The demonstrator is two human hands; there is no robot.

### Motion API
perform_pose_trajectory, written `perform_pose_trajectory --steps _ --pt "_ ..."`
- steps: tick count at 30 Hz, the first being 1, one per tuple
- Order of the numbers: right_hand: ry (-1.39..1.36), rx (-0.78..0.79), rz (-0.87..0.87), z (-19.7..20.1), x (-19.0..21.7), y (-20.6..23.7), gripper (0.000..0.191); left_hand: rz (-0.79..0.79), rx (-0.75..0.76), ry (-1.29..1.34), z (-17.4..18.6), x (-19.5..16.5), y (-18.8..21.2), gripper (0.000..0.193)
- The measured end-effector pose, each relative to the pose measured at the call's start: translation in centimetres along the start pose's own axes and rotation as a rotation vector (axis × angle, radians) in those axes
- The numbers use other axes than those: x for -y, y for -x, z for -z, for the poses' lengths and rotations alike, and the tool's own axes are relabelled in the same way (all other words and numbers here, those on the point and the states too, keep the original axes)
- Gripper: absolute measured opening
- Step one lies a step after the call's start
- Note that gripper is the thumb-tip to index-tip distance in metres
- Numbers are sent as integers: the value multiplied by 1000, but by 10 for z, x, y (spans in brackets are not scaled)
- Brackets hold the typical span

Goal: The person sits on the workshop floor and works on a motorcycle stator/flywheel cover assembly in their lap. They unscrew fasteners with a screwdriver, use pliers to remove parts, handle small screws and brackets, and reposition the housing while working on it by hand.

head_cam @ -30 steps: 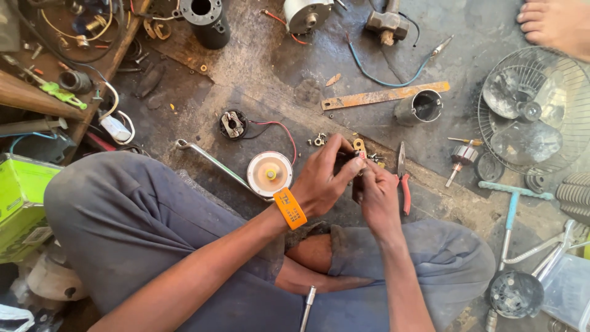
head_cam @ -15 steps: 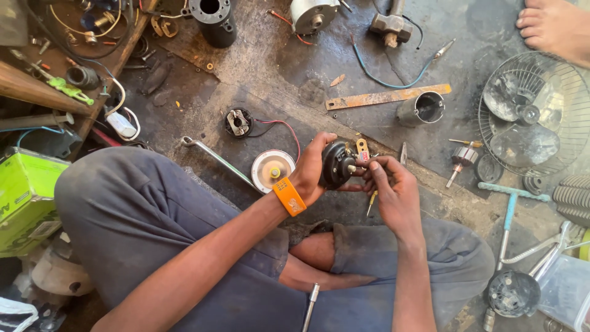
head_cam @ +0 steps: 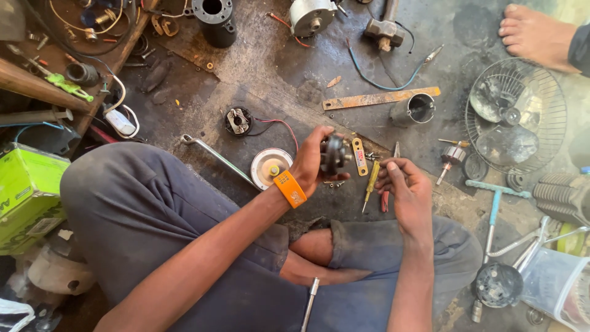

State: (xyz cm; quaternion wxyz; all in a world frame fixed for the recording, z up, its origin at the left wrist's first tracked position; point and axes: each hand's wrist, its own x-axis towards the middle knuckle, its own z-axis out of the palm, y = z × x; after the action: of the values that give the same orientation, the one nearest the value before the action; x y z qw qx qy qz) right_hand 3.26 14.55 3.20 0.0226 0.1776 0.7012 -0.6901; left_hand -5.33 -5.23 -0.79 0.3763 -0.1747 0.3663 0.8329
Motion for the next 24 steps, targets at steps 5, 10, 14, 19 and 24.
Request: perform_pose_trajectory --steps 5,10,14,19,24 --pt "-248 131 -38 -21 6 16 38 -230 -80 -383 1 7 -4 32" --pt "-165 115 -59 -37 2 20 36 -381 -166 -593 9 16 -9 33" --pt "-183 91 -56 -34 -2 14 35 -375 -143 -633 9 16 -9 32" --pt "-186 52 -64 -29 -7 12 33 -403 -101 -703 -1 6 3 29" --pt "-200 42 -30 -27 -13 10 30 -651 -98 -978 -15 -2 27 43"
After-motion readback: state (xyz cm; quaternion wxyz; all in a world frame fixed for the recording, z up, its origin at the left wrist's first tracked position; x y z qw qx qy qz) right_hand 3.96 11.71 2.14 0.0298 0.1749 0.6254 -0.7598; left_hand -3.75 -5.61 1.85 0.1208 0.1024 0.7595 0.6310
